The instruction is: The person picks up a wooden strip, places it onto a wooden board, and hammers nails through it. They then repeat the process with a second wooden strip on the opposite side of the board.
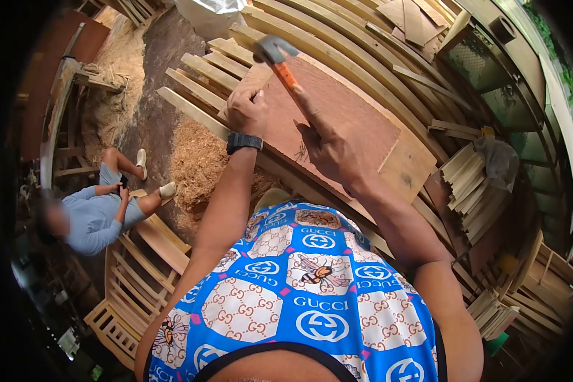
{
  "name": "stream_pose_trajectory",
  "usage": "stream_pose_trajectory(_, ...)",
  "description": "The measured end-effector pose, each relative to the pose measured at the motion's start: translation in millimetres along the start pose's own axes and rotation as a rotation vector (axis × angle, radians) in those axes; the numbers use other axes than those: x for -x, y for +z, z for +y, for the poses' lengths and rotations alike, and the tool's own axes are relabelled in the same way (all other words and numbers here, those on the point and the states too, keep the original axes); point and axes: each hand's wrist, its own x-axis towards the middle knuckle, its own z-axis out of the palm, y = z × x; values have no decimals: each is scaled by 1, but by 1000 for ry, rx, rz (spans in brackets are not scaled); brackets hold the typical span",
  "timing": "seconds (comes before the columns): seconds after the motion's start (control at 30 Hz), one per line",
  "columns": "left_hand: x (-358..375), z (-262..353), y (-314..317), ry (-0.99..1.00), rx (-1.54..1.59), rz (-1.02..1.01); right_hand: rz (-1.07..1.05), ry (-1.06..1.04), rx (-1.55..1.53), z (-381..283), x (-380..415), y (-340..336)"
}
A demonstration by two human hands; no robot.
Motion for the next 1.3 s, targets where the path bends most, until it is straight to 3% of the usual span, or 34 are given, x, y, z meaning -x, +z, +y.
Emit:
stream_pose_trajectory(0.03,3,4,-1,-13,-52,40,-130,106,111,5,-3,3)
stream_pose_trajectory(0.2,9,9,-7,-54,-9,18,-168,140,-51,9,2,-6)
stream_pose_trajectory(0.27,11,10,-5,-14,-87,52,-10,76,-11,-1,10,-11)
stream_pose_trajectory(0.3,12,12,-6,-22,-103,58,117,-101,-30,2,13,-7)
stream_pose_trajectory(0.4,11,13,-7,-37,-107,34,185,-165,-12,25,16,19)
stream_pose_trajectory(0.43,14,13,-7,-33,-108,29,-32,23,58,33,13,19)
stream_pose_trajectory(0.6,10,7,-1,-8,-101,19,-147,38,198,26,2,11)
stream_pose_trajectory(0.67,11,7,0,13,-77,53,127,-139,-101,23,9,15)
stream_pose_trajectory(0.73,10,10,-1,-8,-101,55,136,-123,-15,26,10,15)
stream_pose_trajectory(0.8,9,10,-2,-8,-85,51,-53,54,120,34,7,24)
stream_pose_trajectory(0.97,10,9,-1,12,-111,13,-163,168,127,15,1,13)
stream_pose_trajectory(1.03,18,23,4,4,-104,42,156,-144,-41,27,18,15)
stream_pose_trajectory(1.07,21,26,3,-6,-100,51,151,-142,-40,37,21,19)
stream_pose_trajectory(1.13,23,29,3,7,-84,60,38,-61,198,46,21,22)
stream_pose_trajectory(1.17,23,31,3,24,-66,75,42,-58,200,50,22,19)
stream_pose_trajectory(1.23,19,34,6,21,-72,65,-120,169,201,37,11,3)
stream_pose_trajectory(1.3,22,33,2,16,-82,34,-76,213,187,40,18,5)
